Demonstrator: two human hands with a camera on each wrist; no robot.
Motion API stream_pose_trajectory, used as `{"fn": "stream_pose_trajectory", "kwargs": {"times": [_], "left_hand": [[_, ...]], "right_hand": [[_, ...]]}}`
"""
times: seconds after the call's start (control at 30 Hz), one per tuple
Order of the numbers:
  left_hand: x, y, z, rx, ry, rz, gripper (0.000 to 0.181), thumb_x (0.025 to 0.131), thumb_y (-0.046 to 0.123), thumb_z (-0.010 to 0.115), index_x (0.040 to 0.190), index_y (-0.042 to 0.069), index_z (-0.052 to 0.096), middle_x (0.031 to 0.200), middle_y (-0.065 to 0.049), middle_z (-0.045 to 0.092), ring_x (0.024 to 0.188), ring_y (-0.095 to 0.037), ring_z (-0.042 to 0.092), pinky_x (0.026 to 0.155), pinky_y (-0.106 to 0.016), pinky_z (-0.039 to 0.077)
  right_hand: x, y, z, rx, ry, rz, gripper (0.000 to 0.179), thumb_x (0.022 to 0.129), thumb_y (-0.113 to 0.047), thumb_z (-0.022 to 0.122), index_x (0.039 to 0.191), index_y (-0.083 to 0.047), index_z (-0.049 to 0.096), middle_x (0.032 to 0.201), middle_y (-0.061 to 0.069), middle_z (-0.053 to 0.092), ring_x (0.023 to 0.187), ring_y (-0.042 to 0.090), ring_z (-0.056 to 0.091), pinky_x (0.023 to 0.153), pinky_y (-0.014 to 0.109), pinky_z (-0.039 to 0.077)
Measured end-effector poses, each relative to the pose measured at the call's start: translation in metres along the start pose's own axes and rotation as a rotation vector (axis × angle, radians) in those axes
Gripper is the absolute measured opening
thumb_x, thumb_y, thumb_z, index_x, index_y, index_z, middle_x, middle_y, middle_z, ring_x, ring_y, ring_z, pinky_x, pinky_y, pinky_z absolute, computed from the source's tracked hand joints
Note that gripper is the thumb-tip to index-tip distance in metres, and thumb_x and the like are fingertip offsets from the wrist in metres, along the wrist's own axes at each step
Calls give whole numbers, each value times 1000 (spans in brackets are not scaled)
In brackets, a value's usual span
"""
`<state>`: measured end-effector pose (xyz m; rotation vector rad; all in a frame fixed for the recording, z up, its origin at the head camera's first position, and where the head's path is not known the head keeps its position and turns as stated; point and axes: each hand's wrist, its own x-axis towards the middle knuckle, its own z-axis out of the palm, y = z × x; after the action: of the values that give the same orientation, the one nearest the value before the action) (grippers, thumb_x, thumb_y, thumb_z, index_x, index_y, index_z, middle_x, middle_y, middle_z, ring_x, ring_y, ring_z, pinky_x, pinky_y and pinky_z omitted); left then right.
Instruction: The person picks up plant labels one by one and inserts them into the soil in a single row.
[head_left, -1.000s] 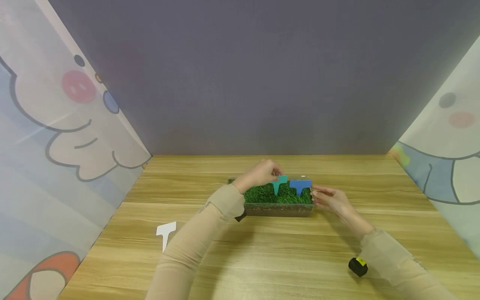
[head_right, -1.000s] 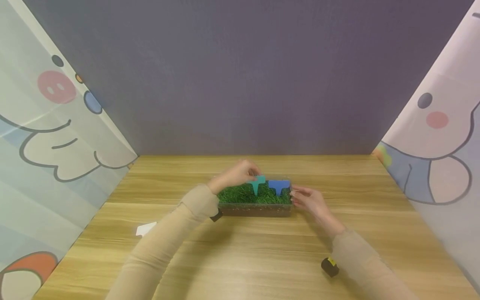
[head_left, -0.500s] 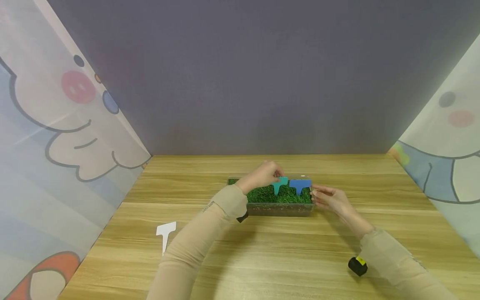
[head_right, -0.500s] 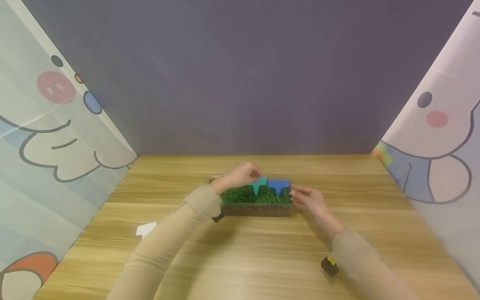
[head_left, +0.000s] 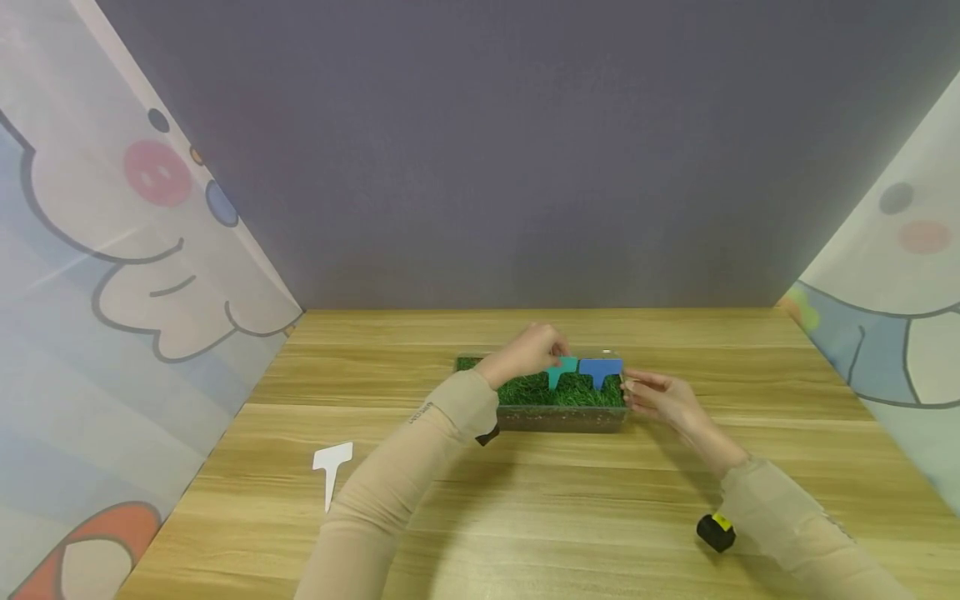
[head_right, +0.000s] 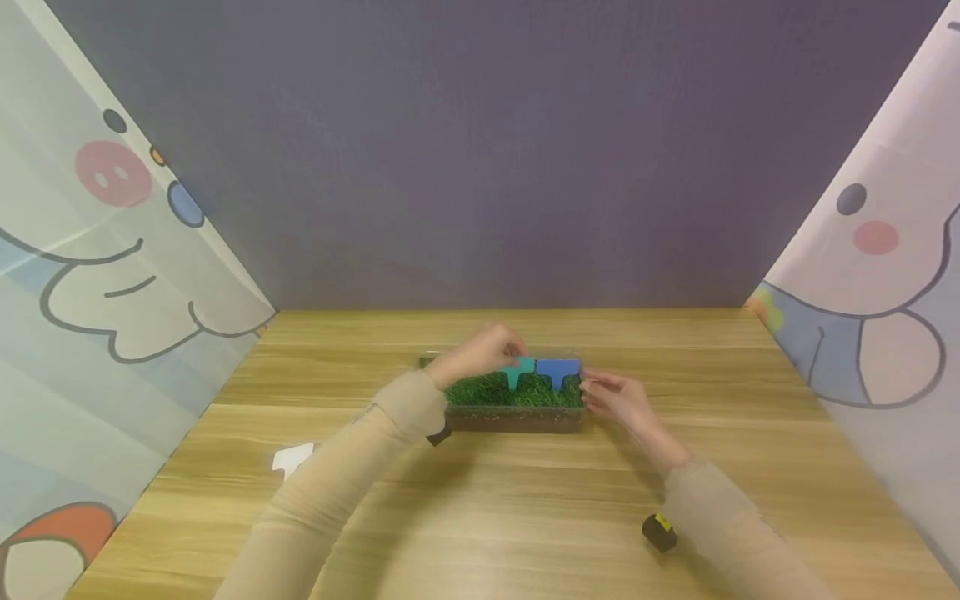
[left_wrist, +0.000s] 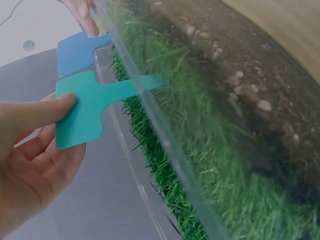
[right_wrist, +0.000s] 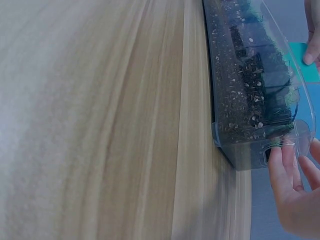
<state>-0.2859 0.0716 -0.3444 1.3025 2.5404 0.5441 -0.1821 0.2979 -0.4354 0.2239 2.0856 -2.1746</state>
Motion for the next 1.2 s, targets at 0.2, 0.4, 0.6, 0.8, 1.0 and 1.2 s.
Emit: {"fn": "stream_pose_trajectory", "kwargs": {"times": [0.2, 0.4, 0.6, 0.8, 1.0, 1.2], "left_hand": [[0, 2, 1, 29, -4, 7, 17, 80, 7, 64, 96, 9, 67, 95, 0, 65, 84, -9, 58, 88, -24, 41], [1, 2, 2, 28, -15, -6, 18, 80, 7, 64, 97, 10, 67, 97, 0, 64, 84, -9, 58, 99, -31, 33], [2, 2, 3, 21, -15, -8, 18, 80, 7, 63, 97, 10, 67, 97, 0, 64, 84, -9, 57, 91, -24, 40], [2, 3, 3, 14, -24, -19, 18, 81, 7, 63, 98, 10, 67, 97, 0, 64, 84, -8, 57, 92, -25, 39], [2, 4, 0, 4, -45, -31, 21, 80, 10, 64, 100, 11, 66, 96, 0, 63, 85, -9, 56, 73, -17, 45], [2, 4, -2, 25, -55, -23, 23, 80, 13, 66, 102, 13, 65, 94, 1, 62, 84, -9, 55, 83, -24, 43]], "right_hand": [[-15, -20, 15, -68, 22, -1, 57, 87, -17, 57, 131, 7, 30, 109, 7, 60, 84, 7, 62, 82, 27, 48], [-19, -25, 17, -72, 27, 14, 55, 88, -14, 54, 132, 7, 29, 111, 9, 59, 85, 7, 61, 83, 28, 47], [-19, -24, 15, -90, 29, 8, 55, 88, -15, 54, 132, 7, 29, 114, 12, 57, 86, 7, 61, 84, 28, 47], [-19, -24, 15, -70, 28, 15, 55, 88, -15, 55, 132, 7, 29, 111, 8, 59, 85, 7, 61, 83, 28, 47], [-19, -24, 15, -87, 29, 14, 55, 88, -16, 55, 132, 7, 29, 116, 13, 56, 85, 6, 61, 84, 28, 47], [-18, -24, 16, -102, 29, 10, 55, 88, -17, 54, 132, 7, 30, 118, 16, 54, 87, 7, 61, 84, 29, 47]]}}
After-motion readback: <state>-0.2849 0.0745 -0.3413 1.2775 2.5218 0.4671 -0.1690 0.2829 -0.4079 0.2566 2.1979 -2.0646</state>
